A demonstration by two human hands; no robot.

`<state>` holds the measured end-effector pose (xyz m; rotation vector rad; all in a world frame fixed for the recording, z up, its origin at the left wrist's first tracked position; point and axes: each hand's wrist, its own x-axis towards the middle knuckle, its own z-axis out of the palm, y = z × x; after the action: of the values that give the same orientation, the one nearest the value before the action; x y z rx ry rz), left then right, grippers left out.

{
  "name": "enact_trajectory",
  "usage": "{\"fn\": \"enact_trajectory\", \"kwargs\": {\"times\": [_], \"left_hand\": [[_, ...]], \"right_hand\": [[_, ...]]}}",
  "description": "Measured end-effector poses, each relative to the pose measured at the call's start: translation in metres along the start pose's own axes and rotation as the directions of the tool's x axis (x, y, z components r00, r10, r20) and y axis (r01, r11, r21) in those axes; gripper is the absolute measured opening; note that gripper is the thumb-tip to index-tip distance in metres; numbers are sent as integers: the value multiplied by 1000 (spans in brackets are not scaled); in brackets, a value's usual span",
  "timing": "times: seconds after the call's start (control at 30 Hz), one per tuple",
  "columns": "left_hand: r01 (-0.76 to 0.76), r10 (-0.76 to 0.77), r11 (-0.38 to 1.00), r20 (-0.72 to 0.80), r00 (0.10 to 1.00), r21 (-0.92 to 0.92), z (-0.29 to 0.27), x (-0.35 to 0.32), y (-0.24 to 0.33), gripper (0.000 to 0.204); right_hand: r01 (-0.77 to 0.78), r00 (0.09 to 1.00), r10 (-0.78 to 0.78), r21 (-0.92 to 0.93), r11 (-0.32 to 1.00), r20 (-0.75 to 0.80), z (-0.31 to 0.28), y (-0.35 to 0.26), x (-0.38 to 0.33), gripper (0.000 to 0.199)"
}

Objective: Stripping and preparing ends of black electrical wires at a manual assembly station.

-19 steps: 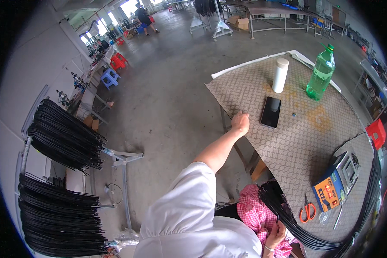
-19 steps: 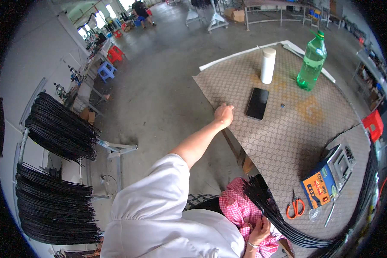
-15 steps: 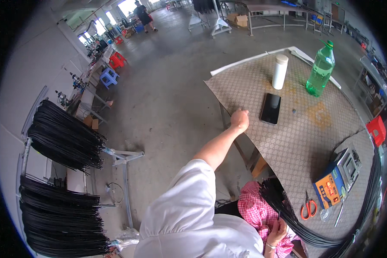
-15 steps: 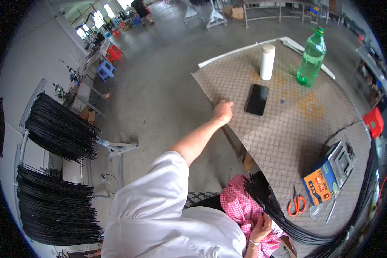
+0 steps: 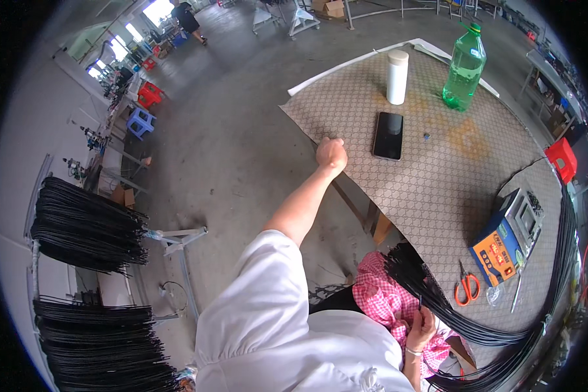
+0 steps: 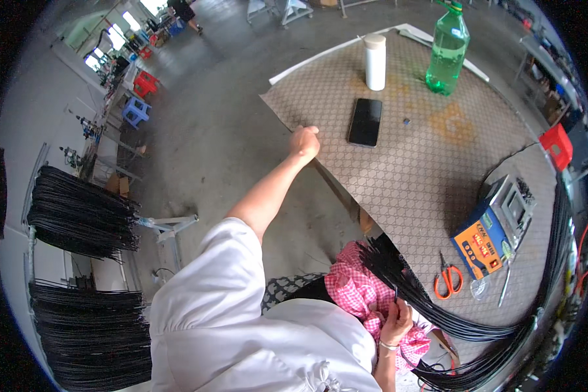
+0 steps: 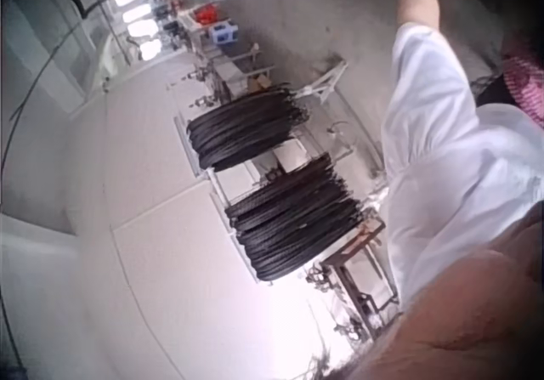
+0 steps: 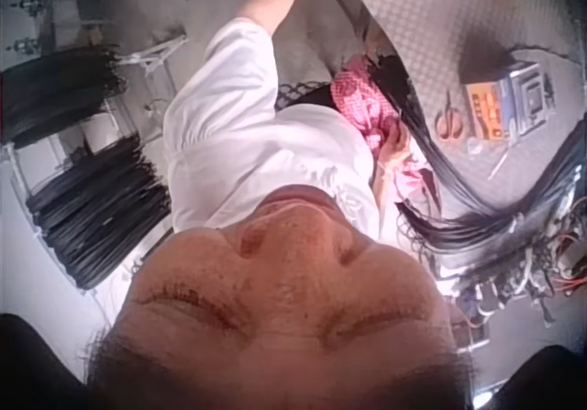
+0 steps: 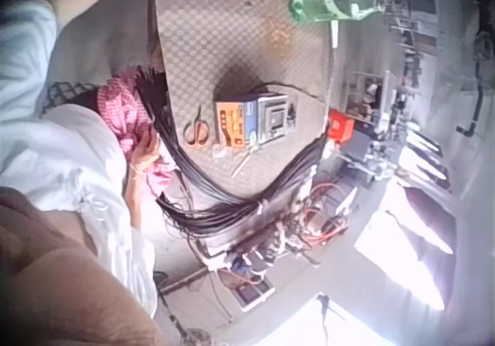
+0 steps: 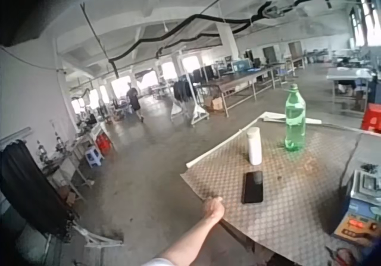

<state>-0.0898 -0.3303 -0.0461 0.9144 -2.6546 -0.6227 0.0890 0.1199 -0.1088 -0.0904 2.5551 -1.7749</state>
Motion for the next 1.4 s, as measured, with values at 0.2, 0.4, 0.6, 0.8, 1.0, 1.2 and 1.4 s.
{"fn": "enact_trajectory", "kwargs": {"times": [0.2,0.4,0.6,0.8,1.0,1.2,1.4], "left_hand": [[-22,20,996,24,1000,87,32,18,-1,43],[88,-82,982,-44,996,165,24,24,-15,38],[-195,191,980,100,976,34,14,-18,2,23],[-130,142,987,-129,982,95,23,-22,-5,21],[-150,148,977,22,989,150,25,-23,13,18],[-168,161,972,55,985,165,27,-19,16,16],[-156,150,969,41,988,193,28,-20,20,18]], "right_hand": [[49,999,-49,-27,998,17,3,-7,1,15],[77,997,-75,-98,992,24,1,-9,1,14],[293,954,-300,-165,942,-14,4,-14,4,13],[253,966,-257,-204,946,11,2,-7,3,12],[290,955,-295,-154,945,-16,2,-9,2,14],[284,956,-291,-184,941,-16,3,-14,1,13],[264,963,-270,-154,952,-17,2,-4,0,14]]}}
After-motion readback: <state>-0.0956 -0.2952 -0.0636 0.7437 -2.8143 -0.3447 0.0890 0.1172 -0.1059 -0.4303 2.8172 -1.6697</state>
